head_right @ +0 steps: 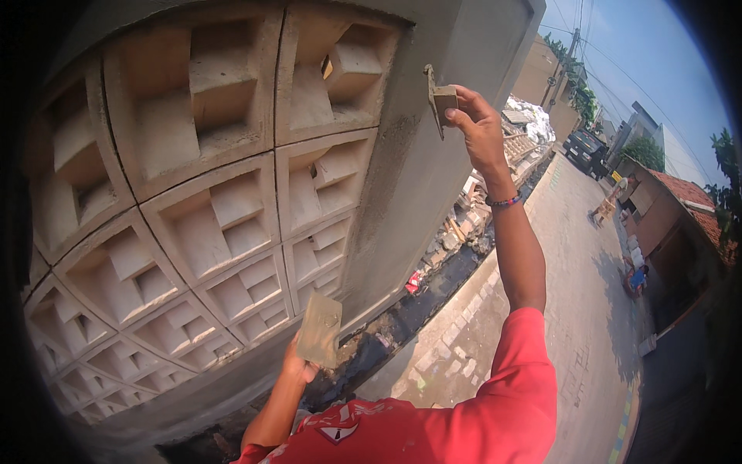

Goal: The person applies cement to a decorative lattice wall using a trowel and a hawk. They repeatedly scoop cement from the hawk and smooth it onto the wall surface around the lattice pattern.

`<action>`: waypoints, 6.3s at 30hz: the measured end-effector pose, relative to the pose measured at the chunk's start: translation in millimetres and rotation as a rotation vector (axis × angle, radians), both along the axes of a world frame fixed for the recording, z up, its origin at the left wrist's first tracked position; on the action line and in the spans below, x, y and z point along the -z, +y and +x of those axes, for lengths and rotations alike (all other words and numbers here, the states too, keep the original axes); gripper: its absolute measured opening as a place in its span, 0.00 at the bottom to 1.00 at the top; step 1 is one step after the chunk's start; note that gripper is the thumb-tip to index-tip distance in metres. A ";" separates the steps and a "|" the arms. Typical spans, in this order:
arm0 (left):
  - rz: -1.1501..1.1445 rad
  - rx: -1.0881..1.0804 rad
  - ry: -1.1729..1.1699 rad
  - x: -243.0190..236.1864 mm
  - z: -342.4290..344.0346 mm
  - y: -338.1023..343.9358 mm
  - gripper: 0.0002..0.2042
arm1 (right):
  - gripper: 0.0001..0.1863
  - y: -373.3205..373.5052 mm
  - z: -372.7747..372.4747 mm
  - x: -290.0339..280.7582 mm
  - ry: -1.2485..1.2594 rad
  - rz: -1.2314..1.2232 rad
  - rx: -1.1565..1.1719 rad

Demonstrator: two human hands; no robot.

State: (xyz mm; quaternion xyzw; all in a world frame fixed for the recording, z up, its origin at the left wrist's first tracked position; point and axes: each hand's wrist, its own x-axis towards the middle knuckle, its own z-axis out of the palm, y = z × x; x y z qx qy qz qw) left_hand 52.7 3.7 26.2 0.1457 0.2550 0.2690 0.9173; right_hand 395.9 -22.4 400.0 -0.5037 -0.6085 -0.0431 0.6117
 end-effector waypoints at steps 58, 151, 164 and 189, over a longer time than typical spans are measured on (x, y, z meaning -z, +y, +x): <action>-0.032 0.019 -0.066 15.6 -21.6 -5.2 0.13 | 0.20 37.8 -80.8 -64.7 -1.306 0.024 1.041; -0.016 -0.013 0.001 23.0 -35.2 -17.8 0.11 | 0.16 26.5 40.2 -32.8 -0.504 0.273 0.582; -0.039 -0.023 0.138 14.2 -30.1 -21.1 0.11 | 0.17 73.3 15.1 -54.1 -0.228 0.287 0.638; 0.003 -0.032 0.091 11.4 -24.3 -15.3 0.13 | 0.16 59.4 28.5 18.7 -0.229 0.185 0.517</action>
